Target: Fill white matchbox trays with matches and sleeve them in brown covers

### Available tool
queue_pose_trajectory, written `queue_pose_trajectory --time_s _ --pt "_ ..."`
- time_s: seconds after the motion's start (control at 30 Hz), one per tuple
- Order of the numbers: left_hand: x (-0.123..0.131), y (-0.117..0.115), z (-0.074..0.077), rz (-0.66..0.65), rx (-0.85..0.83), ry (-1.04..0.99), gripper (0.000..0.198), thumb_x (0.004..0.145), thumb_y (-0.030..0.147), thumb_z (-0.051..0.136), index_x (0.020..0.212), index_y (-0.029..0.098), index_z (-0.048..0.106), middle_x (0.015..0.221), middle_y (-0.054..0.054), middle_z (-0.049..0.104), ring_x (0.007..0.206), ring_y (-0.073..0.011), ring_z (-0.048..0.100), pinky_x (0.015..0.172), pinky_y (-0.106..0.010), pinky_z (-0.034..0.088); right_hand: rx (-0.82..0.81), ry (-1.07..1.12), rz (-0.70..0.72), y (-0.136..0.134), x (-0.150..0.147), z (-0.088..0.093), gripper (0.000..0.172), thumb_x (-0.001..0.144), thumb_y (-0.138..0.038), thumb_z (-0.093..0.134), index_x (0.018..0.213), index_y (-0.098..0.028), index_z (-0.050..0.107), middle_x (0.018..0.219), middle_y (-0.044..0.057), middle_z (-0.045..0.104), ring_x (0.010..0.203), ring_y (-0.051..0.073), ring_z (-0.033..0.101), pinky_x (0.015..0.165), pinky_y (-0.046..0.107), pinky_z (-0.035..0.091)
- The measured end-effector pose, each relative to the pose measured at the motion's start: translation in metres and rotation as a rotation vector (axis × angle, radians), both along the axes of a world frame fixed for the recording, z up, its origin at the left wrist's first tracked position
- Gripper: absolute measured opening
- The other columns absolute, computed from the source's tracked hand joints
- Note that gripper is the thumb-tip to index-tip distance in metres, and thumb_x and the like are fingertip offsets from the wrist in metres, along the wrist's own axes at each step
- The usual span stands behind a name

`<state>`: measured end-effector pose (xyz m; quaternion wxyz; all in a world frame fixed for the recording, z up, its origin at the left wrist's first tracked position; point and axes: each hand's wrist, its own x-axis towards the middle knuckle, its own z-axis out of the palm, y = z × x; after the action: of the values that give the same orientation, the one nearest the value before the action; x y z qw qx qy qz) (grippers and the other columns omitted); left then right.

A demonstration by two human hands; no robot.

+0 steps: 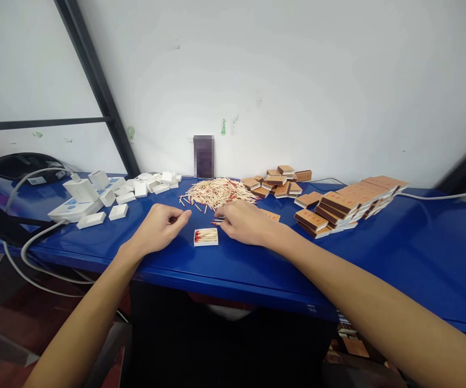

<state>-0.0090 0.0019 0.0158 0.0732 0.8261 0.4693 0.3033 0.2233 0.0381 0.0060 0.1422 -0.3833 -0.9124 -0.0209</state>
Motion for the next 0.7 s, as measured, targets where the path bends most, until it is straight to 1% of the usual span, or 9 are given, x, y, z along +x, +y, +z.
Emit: queue_pose_trajectory --time_s 0.07,0.17,0.23,0.3,0.4,0.5,0.6,0.7 --pt "0.000 0.000 0.000 0.001 -0.007 0.005 0.053 0.096 0.040 0.041 0.050 0.019 0.025 0.053 0.004 0.019 0.050 -0.0094 0.019 0.053 -0.029 0.018 0.024 0.018 0.014 0.001 0.001 0.000 0.028 0.093 -0.023 0.049 0.109 -0.017 0.071 0.108 0.011 0.073 0.101 0.025 0.064 0.087 0.036 0.046" --pt "0.000 0.000 0.000 0.000 -0.004 0.020 0.053 0.096 0.039 0.041 0.050 0.019 0.025 0.052 0.004 0.020 0.049 -0.0093 0.020 0.053 -0.029 0.019 0.047 0.018 0.022 0.001 0.001 0.000 0.027 0.091 -0.019 0.049 0.108 -0.016 0.071 0.109 0.012 0.071 0.102 0.026 0.062 0.089 0.038 0.045" --pt "0.000 0.000 0.000 -0.013 0.002 0.037 0.051 0.096 0.039 0.042 0.051 0.019 0.029 0.050 0.005 0.024 0.048 -0.0094 0.023 0.053 -0.029 0.020 0.042 0.003 0.021 0.001 0.002 0.000 0.027 0.090 -0.018 0.050 0.108 -0.016 0.070 0.108 0.012 0.070 0.101 0.026 0.062 0.088 0.038 0.045" --pt "-0.001 0.000 -0.001 -0.028 0.013 0.060 0.047 0.096 0.038 0.043 0.053 0.019 0.035 0.049 0.005 0.032 0.047 -0.0098 0.028 0.053 -0.029 0.022 0.032 -0.004 0.018 0.001 0.002 0.000 0.028 0.090 -0.018 0.050 0.110 -0.017 0.069 0.108 0.012 0.070 0.101 0.027 0.062 0.086 0.038 0.046" --pt "-0.001 0.001 -0.001 -0.077 0.030 0.102 0.038 0.097 0.037 0.043 0.065 0.018 0.050 0.058 0.003 0.049 0.053 -0.0117 0.042 0.056 -0.027 0.029 0.007 0.003 0.020 0.001 0.003 0.000 0.030 0.089 -0.017 0.052 0.114 -0.018 0.068 0.111 0.012 0.069 0.102 0.026 0.062 0.085 0.037 0.046" --pt "-0.002 0.001 0.000 -0.165 0.021 0.104 0.034 0.101 0.039 0.039 0.083 0.018 0.059 0.075 -0.001 0.061 0.067 -0.0149 0.053 0.065 -0.027 0.037 -0.026 0.027 0.052 0.005 0.005 -0.003 0.030 0.090 -0.018 0.052 0.116 -0.019 0.068 0.113 0.010 0.070 0.103 0.025 0.063 0.088 0.036 0.046" --pt "-0.004 0.001 0.001 -0.200 -0.002 0.081 0.039 0.103 0.044 0.033 0.093 0.019 0.060 0.086 -0.002 0.065 0.078 -0.0174 0.058 0.072 -0.029 0.040 -0.063 0.068 0.099 0.009 0.005 -0.005 0.027 0.092 -0.019 0.050 0.111 -0.019 0.070 0.109 0.009 0.072 0.099 0.023 0.064 0.088 0.035 0.046" --pt "-0.007 0.002 0.000 -0.161 -0.005 0.066 0.043 0.103 0.048 0.027 0.095 0.021 0.059 0.081 -0.001 0.062 0.073 -0.0177 0.056 0.069 -0.029 0.038 -0.099 0.108 0.104 0.011 0.004 -0.004 0.027 0.092 -0.018 0.051 0.109 -0.017 0.071 0.101 0.009 0.072 0.093 0.022 0.064 0.085 0.034 0.047"
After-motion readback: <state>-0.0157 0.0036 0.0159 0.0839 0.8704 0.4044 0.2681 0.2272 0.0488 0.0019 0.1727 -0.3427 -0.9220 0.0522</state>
